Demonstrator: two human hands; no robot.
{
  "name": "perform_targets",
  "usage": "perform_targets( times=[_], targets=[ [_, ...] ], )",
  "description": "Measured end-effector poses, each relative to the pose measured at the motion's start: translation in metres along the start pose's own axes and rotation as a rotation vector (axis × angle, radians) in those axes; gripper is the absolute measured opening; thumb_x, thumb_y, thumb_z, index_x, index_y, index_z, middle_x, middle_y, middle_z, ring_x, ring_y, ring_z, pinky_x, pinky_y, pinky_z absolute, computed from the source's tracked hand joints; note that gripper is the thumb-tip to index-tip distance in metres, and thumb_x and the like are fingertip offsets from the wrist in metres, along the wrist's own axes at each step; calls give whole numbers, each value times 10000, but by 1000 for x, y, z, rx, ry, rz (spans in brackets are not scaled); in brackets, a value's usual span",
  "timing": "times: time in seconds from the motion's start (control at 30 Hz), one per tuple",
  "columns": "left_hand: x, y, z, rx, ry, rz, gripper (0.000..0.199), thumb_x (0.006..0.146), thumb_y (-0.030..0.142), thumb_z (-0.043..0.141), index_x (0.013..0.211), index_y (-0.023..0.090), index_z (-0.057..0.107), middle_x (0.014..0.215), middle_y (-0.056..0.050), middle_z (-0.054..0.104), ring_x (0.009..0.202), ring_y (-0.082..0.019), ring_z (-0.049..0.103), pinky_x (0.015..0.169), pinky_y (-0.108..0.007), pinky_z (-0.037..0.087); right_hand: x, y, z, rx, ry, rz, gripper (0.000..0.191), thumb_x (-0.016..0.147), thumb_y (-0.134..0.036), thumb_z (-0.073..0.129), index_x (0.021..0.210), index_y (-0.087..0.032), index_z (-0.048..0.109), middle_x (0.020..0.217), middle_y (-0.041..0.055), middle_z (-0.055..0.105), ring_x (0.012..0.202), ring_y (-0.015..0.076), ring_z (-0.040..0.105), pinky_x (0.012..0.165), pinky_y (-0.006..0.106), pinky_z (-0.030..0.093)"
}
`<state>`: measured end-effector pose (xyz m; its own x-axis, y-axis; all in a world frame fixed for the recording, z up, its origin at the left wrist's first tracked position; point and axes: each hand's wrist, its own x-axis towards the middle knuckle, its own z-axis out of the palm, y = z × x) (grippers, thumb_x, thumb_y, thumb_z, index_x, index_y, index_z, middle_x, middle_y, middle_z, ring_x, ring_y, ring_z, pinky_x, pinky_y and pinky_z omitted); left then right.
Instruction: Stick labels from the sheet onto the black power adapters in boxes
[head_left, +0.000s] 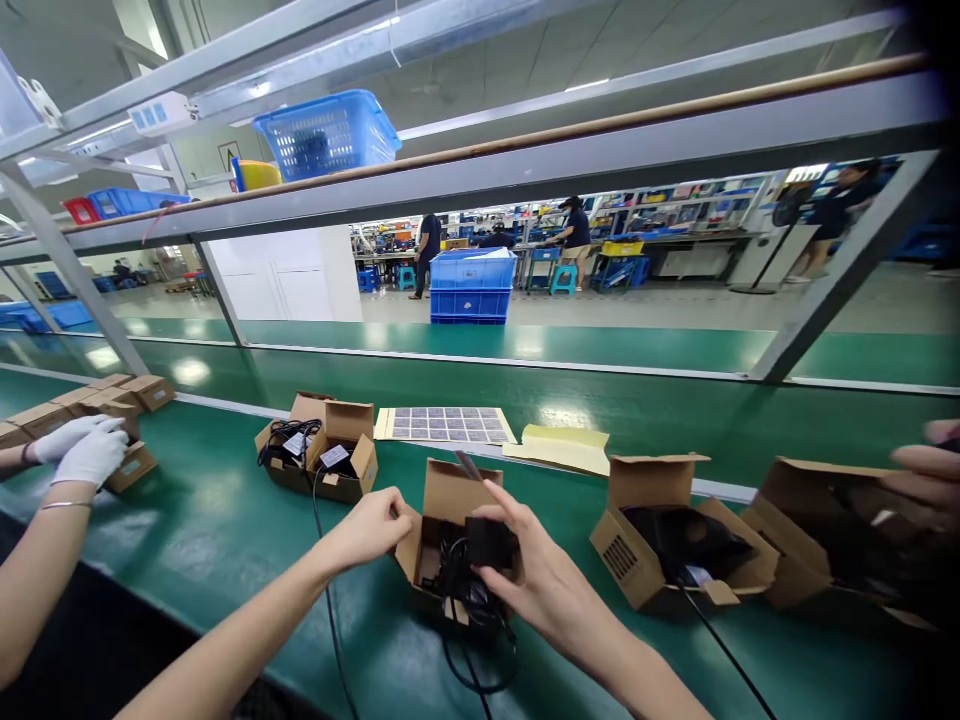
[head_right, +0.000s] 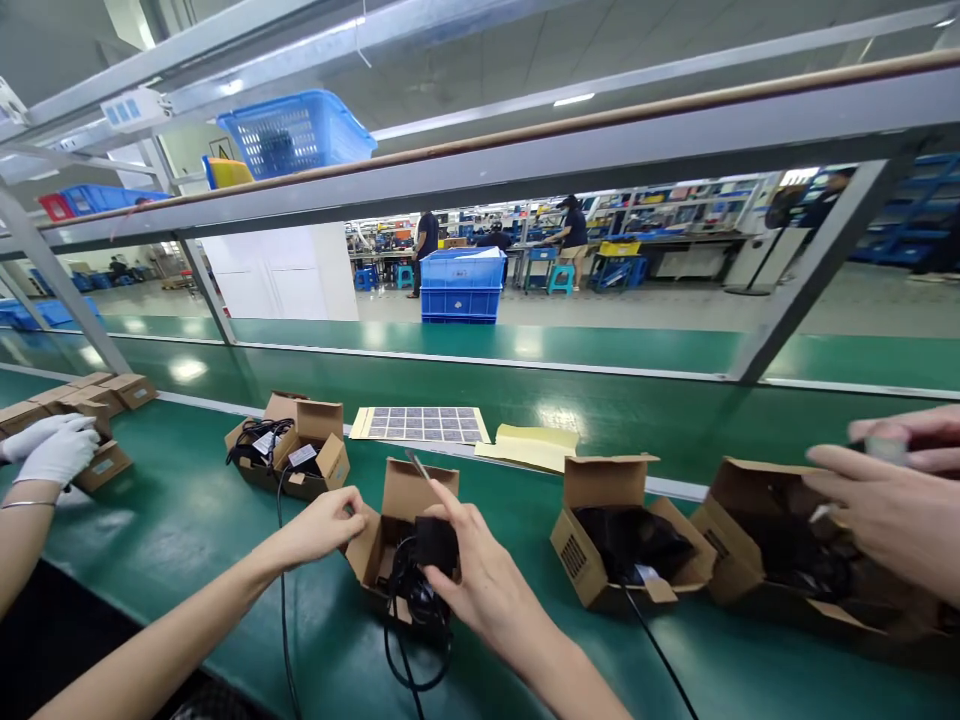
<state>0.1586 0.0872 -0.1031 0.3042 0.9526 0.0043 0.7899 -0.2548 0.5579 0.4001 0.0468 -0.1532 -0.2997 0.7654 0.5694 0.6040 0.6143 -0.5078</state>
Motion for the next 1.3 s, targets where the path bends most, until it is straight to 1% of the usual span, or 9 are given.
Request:
perform_targets(
  times=[0.07, 0.13, 0.27, 0.43, 0.53, 0.63, 0.77, 1.0, 1.3],
  targets=[
    [-18, 2, 4, -25, 182, 117, 173, 918, 309, 467, 1036, 188, 504, 1057, -85, 624, 1008, -222, 619, 875, -349, 512, 6, -7, 4, 45, -76, -11, 845, 843, -117, 504, 1524, -366, 69, 1232, 64, 563, 1090, 220, 613, 896, 405, 579],
    [-30, 10, 7, -56, 238, 300, 413, 883, 358, 613, 1239, 215, 460, 1263, -95, 557, 1181, -233, 534, 1012, -363, 450, 10, -13, 7, 78, -123, -6, 855, 853, -115, 501, 1528, -386, 51, 1248, 69, 536, 1120, 224, 596, 930, 432, 564],
    [-36, 25, 8, -121, 40, 469, 610, 810, 210, 725, 1351, 285, 454, 1319, -56, 558, 1216, -231, 529, 1046, -345, 435, 15, -22, 7, 127, -143, 3, 873, 859, -130, 527, 1528, -412, 42, 1292, 62, 519, 1196, 226, 560, 999, 456, 524],
    [-30, 18, 9, -231, 57, 479, 458, 831, 115, 630, 1257, 253, 536, 1205, -48, 604, 1083, -201, 587, 949, -309, 488, 16, -19, -11, 198, -139, 20, 776, 900, -211, 520, 1529, -379, 97, 1350, 62, 528, 1244, 224, 548, 1054, 461, 491],
    [-31, 12, 10, -319, 109, 457, 448, 810, 128, 651, 1231, 235, 542, 1187, -48, 610, 1043, -186, 598, 907, -289, 508, 17, -14, -36, 222, -29, 100, 531, 937, -340, 538, 1436, -336, 357, 1307, 70, 561, 1161, 226, 600, 998, 411, 536],
    [-34, 10, 11, -415, 117, 431, 447, 789, 124, 667, 1209, 235, 565, 1179, -40, 621, 1041, -185, 606, 922, -295, 519, 19, -16, -61, 270, 127, 165, 284, 909, -461, 593, 1104, -254, 607, 1096, 66, 629, 960, 212, 646, 822, 315, 583],
    [-36, 13, 11, -516, 93, 395, 445, 782, 118, 672, 1200, 236, 577, 1175, -37, 623, 1051, -191, 617, 922, -303, 534, 19, -26, -77, 386, 124, 248, 292, 887, -513, 612, 880, -222, 624, 788, 26, 614, 712, 166, 615, 635, 240, 541],
    [-38, 13, 13, -536, 94, 386, 465, 775, 108, 683, 1206, 248, 578, 1176, -24, 628, 1065, -188, 627, 957, -318, 530, 16, -32, -73, 499, -32, 425, 329, 905, -555, 579, 878, -228, 602, 681, 2, 605, 654, 163, 610, 651, 264, 520],
    [-38, 20, 15, -511, 123, 428, 532, 714, 36, 658, 1201, 239, 587, 1157, -12, 644, 1037, -169, 630, 940, -294, 528, 21, -52, -48, 587, -250, 458, 322, 918, -549, 566, 866, -231, 582, 766, -17, 585, 708, 144, 578, 642, 249, 465]
  ],
)
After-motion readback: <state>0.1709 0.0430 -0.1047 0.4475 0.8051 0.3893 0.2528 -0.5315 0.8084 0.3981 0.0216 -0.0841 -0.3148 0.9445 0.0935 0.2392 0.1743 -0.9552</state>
